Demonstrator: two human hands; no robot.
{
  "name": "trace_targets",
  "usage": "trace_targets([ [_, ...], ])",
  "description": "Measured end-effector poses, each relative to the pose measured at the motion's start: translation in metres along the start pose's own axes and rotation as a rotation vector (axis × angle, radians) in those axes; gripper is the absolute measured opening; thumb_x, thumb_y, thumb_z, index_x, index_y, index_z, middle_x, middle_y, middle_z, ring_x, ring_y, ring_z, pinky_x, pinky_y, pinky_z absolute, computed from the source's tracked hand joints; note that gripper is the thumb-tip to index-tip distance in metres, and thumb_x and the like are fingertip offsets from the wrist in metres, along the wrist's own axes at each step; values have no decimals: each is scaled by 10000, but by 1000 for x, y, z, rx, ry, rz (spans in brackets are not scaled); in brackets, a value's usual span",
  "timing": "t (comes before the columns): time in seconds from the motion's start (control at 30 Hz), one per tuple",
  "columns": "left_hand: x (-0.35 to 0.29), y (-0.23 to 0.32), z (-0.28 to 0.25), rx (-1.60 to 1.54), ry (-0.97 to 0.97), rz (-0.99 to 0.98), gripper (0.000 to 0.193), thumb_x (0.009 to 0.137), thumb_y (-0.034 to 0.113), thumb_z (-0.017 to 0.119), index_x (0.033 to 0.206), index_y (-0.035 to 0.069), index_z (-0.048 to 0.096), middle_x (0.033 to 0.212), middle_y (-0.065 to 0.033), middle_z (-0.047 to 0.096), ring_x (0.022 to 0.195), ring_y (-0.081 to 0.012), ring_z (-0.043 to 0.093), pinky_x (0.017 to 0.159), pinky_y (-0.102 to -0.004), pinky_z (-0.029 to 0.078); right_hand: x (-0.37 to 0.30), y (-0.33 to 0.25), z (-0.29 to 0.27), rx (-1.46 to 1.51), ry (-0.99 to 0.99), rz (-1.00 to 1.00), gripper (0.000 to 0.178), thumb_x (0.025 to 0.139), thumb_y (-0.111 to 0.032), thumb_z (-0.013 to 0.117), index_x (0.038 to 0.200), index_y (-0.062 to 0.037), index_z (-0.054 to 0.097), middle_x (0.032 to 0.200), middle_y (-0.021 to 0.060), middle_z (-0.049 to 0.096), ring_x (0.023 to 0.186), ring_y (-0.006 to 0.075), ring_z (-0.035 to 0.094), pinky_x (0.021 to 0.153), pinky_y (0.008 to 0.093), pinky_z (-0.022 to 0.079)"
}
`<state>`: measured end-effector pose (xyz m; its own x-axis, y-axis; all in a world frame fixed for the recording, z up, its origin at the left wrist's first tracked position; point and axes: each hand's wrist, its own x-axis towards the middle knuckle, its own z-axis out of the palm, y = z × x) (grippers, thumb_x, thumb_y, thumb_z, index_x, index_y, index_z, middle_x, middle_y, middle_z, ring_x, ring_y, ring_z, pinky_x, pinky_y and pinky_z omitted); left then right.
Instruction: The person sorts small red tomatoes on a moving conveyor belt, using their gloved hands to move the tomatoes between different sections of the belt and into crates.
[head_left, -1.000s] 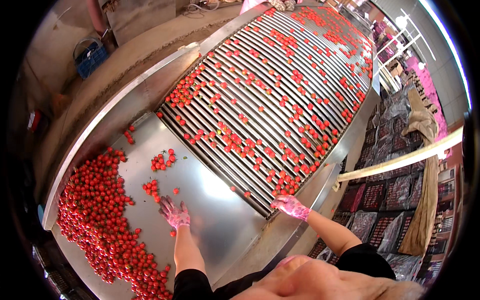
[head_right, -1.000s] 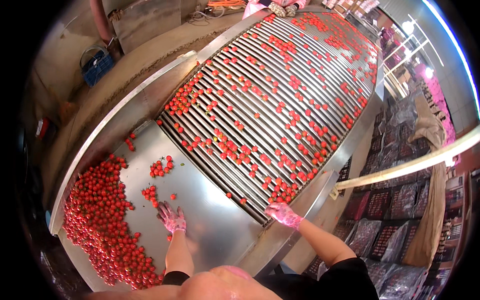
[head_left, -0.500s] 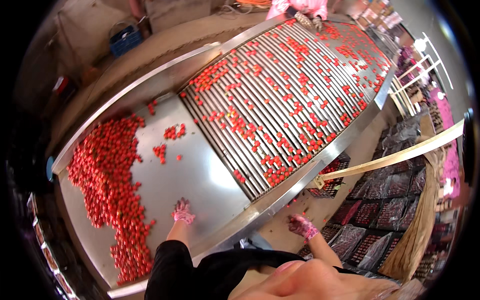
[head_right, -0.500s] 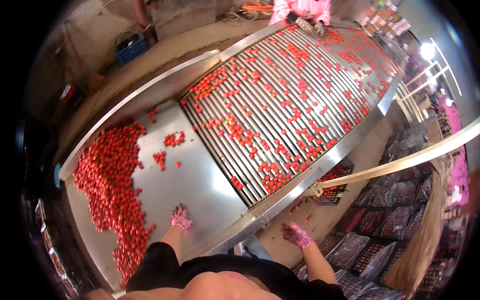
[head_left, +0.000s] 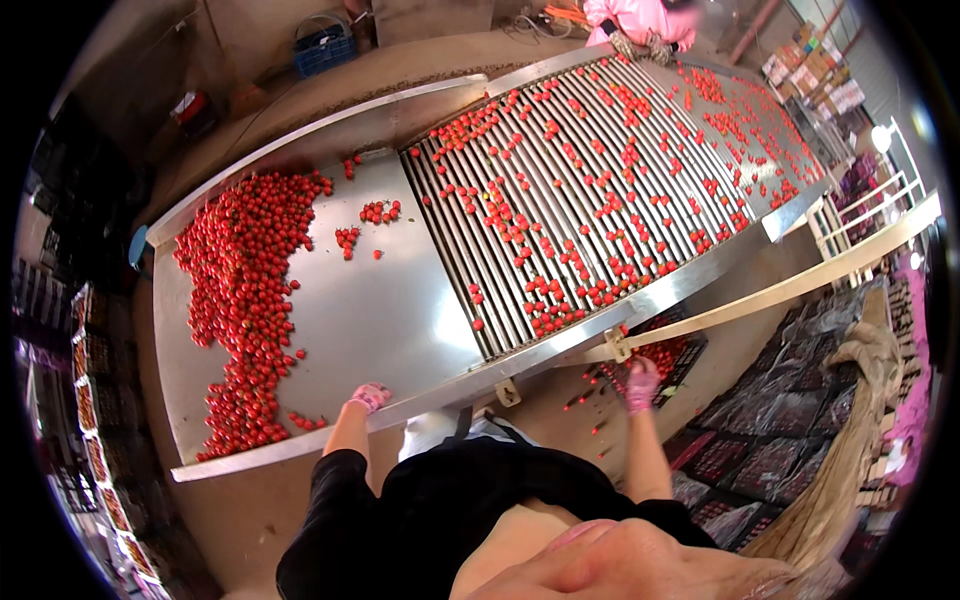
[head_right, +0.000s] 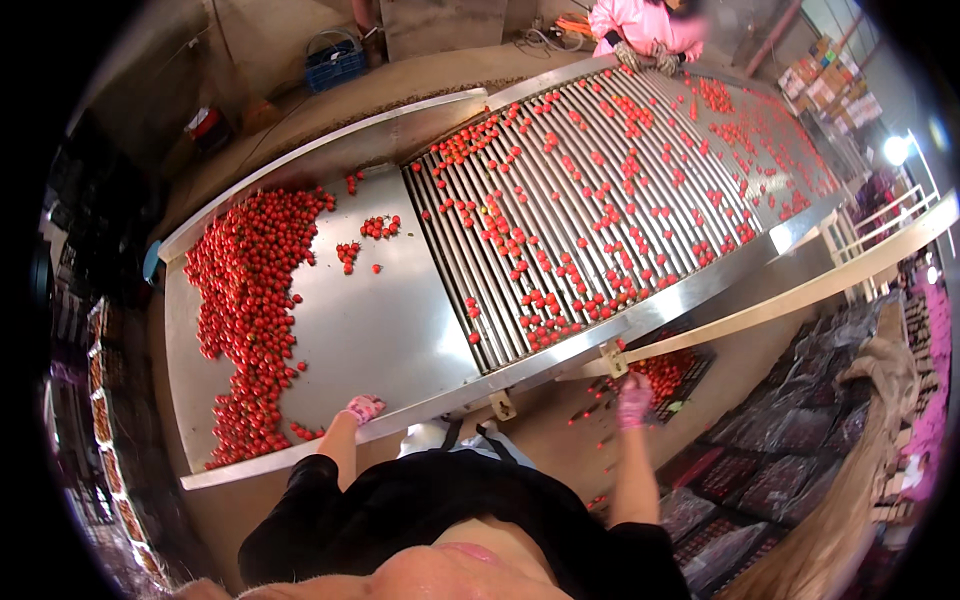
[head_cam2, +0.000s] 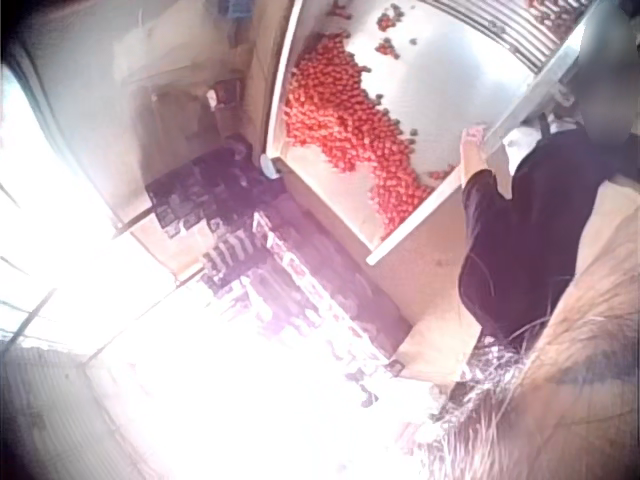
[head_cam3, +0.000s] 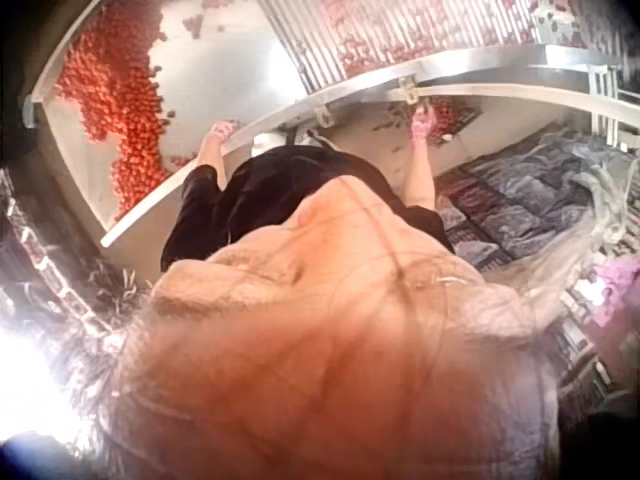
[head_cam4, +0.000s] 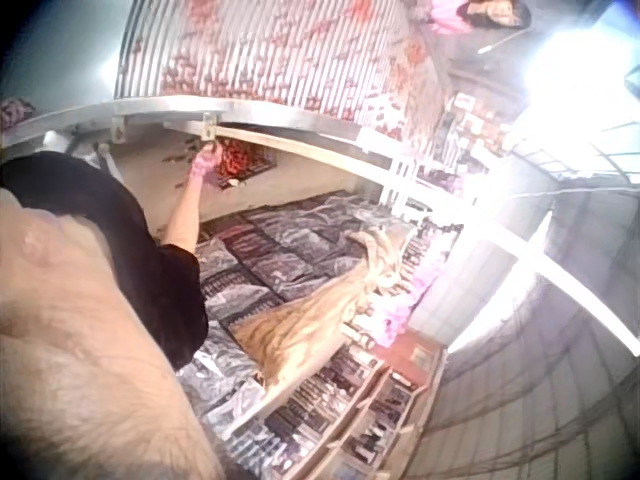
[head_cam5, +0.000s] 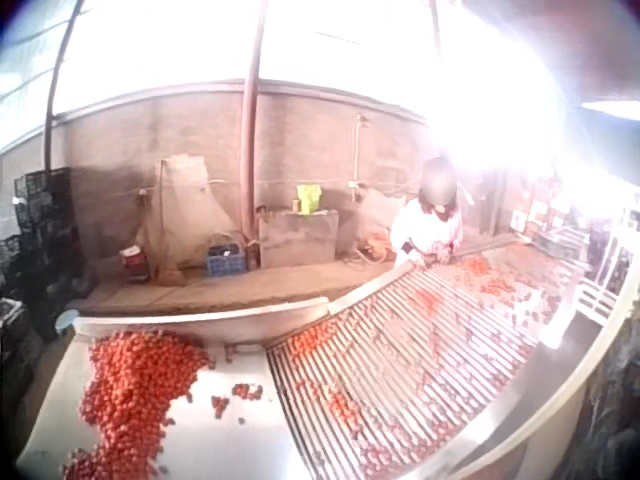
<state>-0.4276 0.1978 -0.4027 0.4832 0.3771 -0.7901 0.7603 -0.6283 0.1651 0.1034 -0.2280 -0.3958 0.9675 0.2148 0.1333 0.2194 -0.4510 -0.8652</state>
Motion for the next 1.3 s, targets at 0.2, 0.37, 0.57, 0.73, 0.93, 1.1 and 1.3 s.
trace_targets([
  [0.2,11,25,17,220,227,113,351,892,293,564,1211,184,659,1222,-119,644,1161,-289,597,998,-405,487,-20,-107,80,-414,-134,-537,260,845,-156,665,1091,-73,670,1169,134,632,1148,340,543,1032,437,413],
  [0.37,-5,120,-19,-9,150,85,552,917,453,544,1336,96,583,1389,-158,555,1293,-333,514,1094,-398,395,16,-87,98,-526,-467,-507,263,895,-336,580,964,-127,725,1044,86,712,1087,271,611,1116,453,317],
  [0.57,-17,136,-29,-541,266,-210,582,915,466,514,1353,88,575,1417,-142,538,1319,-322,495,1106,-395,381,45,-80,140,-939,-612,-393,316,834,-438,572,861,-165,731,946,116,730,996,276,663,1085,497,309],
  [0.73,8,87,-12,-329,131,3,439,992,355,428,1334,132,589,1426,-128,519,1324,-312,477,1108,-376,378,53,-103,154,-994,-623,-285,306,839,-391,566,871,-136,733,966,98,730,979,298,657,1023,469,357],
  [0.93,46,53,2,7,-67,264,381,1003,324,414,1301,192,610,1434,-123,494,1272,-293,511,1089,-358,402,43,-122,162,-894,-447,-336,307,880,-338,533,819,-111,731,903,111,725,956,281,655,955,439,413],
  [1.1,135,94,38,46,-68,315,461,967,426,472,1312,141,579,1297,-192,578,1135,-311,597,953,-364,493,61,-105,153,-960,-404,-312,281,884,-300,526,802,-98,703,891,107,708,940,281,631,905,445,426],
  [1.3,231,95,61,-236,342,202,263,951,324,515,966,89,633,834,-89,602,653,-234,589,588,-369,489,69,-100,149,-989,-430,-211,265,905,-295,514,849,-97,680,957,96,686,1024,277,589,991,456,384],
])
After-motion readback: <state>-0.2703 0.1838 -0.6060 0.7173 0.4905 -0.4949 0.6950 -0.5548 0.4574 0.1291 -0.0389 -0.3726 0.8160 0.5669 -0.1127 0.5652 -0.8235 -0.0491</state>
